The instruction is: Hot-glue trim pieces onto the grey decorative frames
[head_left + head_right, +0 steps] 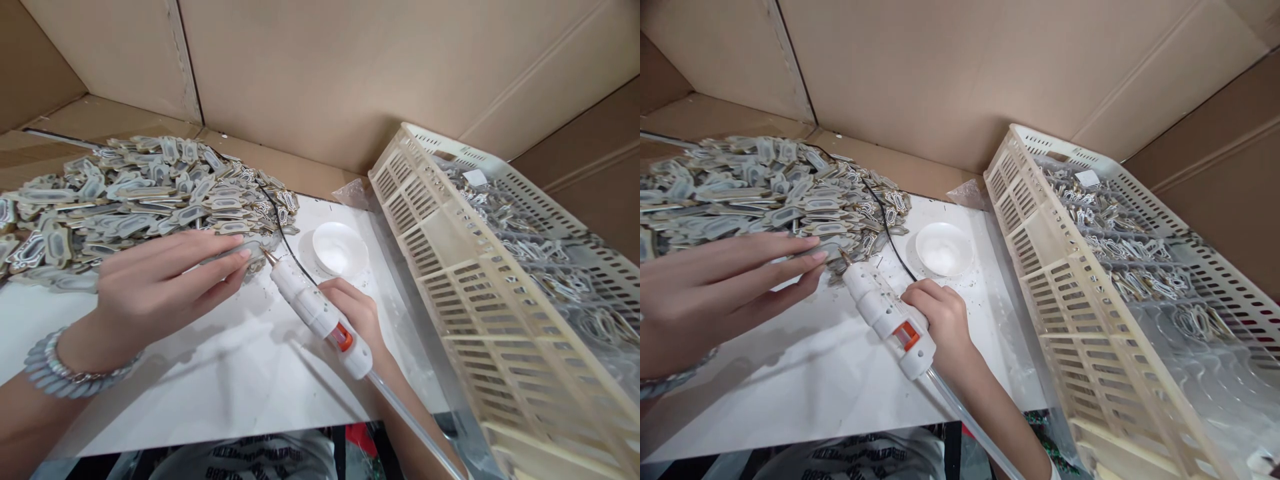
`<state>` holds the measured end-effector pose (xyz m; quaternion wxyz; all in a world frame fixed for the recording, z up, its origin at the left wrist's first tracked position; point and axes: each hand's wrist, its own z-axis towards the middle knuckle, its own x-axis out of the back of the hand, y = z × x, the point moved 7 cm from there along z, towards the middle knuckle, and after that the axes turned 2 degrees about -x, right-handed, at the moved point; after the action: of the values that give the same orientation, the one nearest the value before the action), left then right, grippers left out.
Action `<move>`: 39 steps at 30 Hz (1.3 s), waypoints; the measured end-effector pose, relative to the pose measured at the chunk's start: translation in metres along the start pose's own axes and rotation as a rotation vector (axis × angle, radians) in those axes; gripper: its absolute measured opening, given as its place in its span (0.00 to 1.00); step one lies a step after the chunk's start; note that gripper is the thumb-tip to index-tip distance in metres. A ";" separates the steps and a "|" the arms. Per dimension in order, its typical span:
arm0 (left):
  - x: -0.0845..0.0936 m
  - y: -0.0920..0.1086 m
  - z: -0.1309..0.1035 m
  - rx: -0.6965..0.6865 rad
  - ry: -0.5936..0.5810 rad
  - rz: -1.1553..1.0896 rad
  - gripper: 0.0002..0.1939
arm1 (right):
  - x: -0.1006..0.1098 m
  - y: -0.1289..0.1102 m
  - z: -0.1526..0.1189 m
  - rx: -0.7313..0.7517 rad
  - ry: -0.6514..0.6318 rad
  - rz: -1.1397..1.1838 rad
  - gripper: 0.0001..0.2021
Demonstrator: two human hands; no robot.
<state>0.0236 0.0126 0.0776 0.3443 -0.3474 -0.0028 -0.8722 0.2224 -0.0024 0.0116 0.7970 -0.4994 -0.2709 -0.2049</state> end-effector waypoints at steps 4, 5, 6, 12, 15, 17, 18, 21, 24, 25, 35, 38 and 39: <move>-0.001 0.002 -0.001 -0.017 0.026 0.015 0.07 | 0.000 0.000 0.000 0.010 -0.001 -0.023 0.04; -0.001 0.002 -0.001 -0.014 0.028 0.014 0.08 | 0.000 0.000 0.000 0.008 0.000 -0.023 0.04; -0.001 0.001 -0.002 -0.010 0.028 0.013 0.08 | 0.000 0.000 0.000 0.006 0.000 -0.023 0.05; -0.002 -0.001 -0.005 -0.005 0.012 0.010 0.08 | 0.002 0.000 0.000 0.011 0.015 -0.012 0.05; -0.001 -0.004 -0.007 0.001 0.026 0.015 0.10 | 0.002 0.000 0.000 0.005 0.022 -0.009 0.05; -0.002 -0.005 -0.009 0.017 -0.007 0.004 0.10 | 0.002 0.001 0.001 0.005 0.029 -0.007 0.05; -0.003 -0.006 -0.009 0.033 -0.032 -0.006 0.10 | 0.002 0.001 0.001 0.004 0.039 -0.004 0.05; -0.006 -0.007 -0.009 0.112 -0.046 -0.091 0.09 | 0.005 0.005 0.000 -0.035 0.108 0.018 0.06; -0.012 -0.005 -0.007 0.258 0.015 -0.300 0.05 | 0.009 0.011 0.000 -0.157 0.182 0.087 0.03; -0.016 -0.003 -0.008 0.314 0.017 -0.385 0.04 | 0.009 0.013 0.000 -0.206 0.184 0.125 0.03; -0.057 0.024 -0.032 0.824 -0.166 -1.066 0.10 | -0.014 0.015 -0.003 -0.526 -0.128 0.580 0.21; -0.070 0.028 -0.038 1.020 -0.204 -1.307 0.13 | -0.018 0.014 -0.002 -0.488 -0.145 0.659 0.22; -0.076 0.030 -0.040 1.099 -0.220 -1.423 0.16 | -0.018 0.014 -0.002 -0.477 -0.140 0.685 0.23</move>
<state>0.0569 0.0250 -0.0060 -0.1610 -0.1319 -0.6657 -0.7166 0.2173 0.0027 -0.0101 0.6610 -0.7437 -0.0877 0.0490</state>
